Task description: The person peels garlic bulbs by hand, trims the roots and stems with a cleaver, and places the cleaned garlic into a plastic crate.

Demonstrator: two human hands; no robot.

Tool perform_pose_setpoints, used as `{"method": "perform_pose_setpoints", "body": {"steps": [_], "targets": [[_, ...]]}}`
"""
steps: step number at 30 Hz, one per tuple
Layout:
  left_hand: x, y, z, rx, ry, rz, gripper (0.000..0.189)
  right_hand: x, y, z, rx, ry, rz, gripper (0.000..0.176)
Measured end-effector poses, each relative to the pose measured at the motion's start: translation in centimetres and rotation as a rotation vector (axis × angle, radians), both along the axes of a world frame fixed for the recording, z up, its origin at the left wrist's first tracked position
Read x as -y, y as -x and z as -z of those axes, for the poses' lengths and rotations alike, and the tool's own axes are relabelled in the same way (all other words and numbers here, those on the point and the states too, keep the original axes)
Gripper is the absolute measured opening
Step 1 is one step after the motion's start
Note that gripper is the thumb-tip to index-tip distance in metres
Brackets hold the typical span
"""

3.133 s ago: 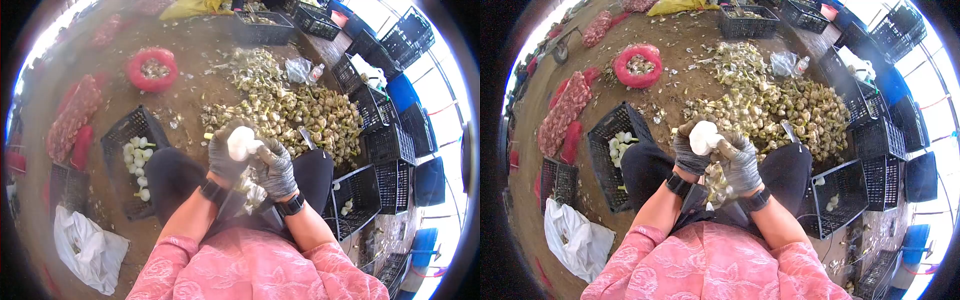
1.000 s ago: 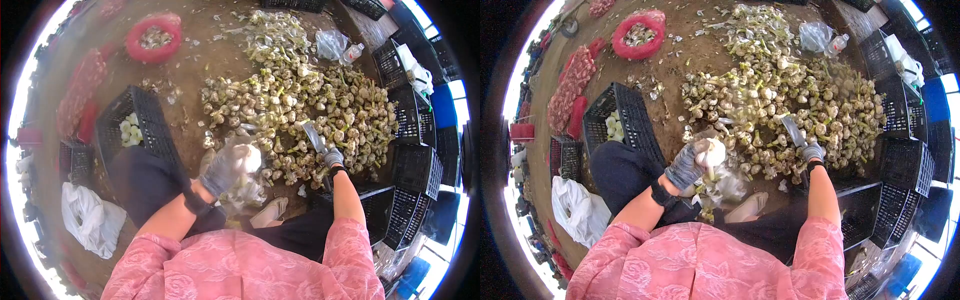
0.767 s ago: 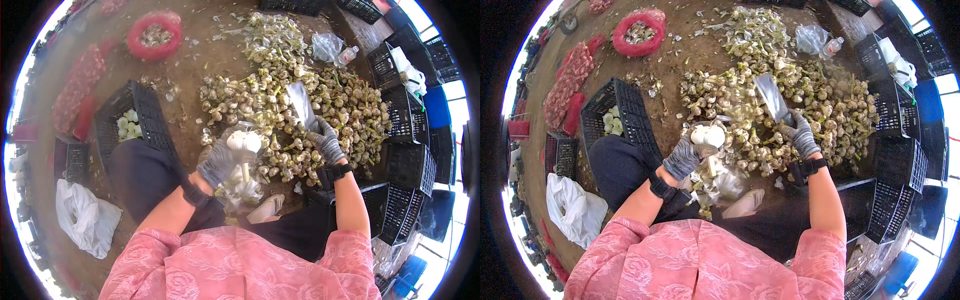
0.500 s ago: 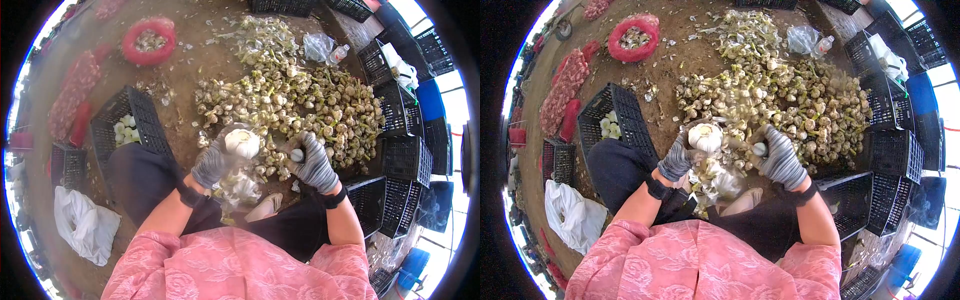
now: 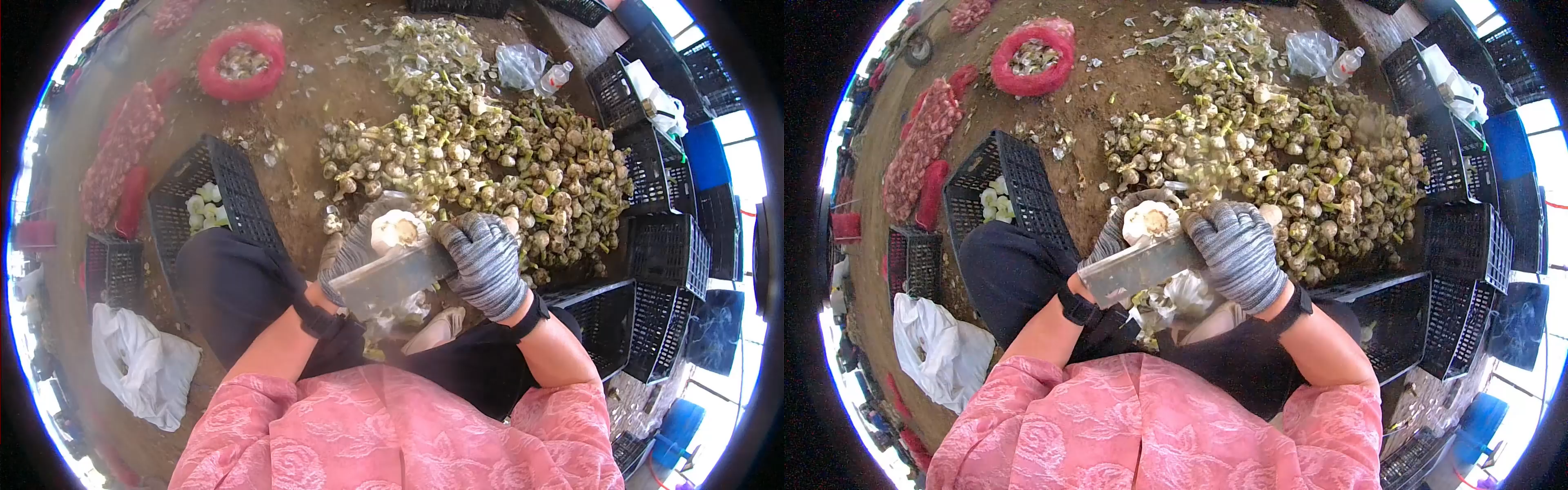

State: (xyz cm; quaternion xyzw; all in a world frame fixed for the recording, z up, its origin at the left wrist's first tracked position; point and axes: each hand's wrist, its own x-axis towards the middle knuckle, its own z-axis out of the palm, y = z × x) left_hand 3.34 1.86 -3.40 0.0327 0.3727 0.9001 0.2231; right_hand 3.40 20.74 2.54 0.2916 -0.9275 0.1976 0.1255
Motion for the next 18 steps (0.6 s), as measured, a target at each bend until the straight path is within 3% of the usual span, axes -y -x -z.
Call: {"method": "perform_pose_setpoints", "body": {"steps": [4,6,7,10,12,13,15,16,18], "targets": [[0.1,0.1,-0.1,0.098,-0.019,0.064,0.05,-0.3,-0.1,0.7,0.041,-0.101,0.001,0.03],[0.4,0.0,-0.1,0.382,-0.272,0.052,0.043,-0.3,-0.1,0.8,0.028,-0.111,0.001,0.03],[0.6,0.2,0.2,0.386,-0.272,0.053,0.043,-0.3,-0.1,0.9,0.012,-0.122,-0.004,0.03],[1.0,0.7,0.6,0.313,-0.271,0.209,0.036,-0.4,0.0,1.0,0.032,-0.094,-0.011,0.027],[1.0,0.2,-0.2,0.183,-0.004,0.217,0.041,-0.5,0.4,1.1,0.006,-0.072,-0.025,0.025],[1.1,-0.2,-0.1,0.185,-0.005,0.216,0.041,-0.7,0.6,1.2,0.006,-0.04,0.009,0.024],[1.3,-0.8,-0.1,-0.097,0.2,0.141,0.048,-0.7,0.8,1.3,0.005,-0.009,0.044,0.022],[0.8,-0.9,-0.4,-0.011,0.192,0.041,0.034,-0.7,0.8,1.2,-0.017,0.015,0.046,0.022],[0.7,-0.9,-1.3,0.044,0.116,0.042,0.036,-0.6,0.8,1.3,-0.035,0.039,0.047,0.022]]}}
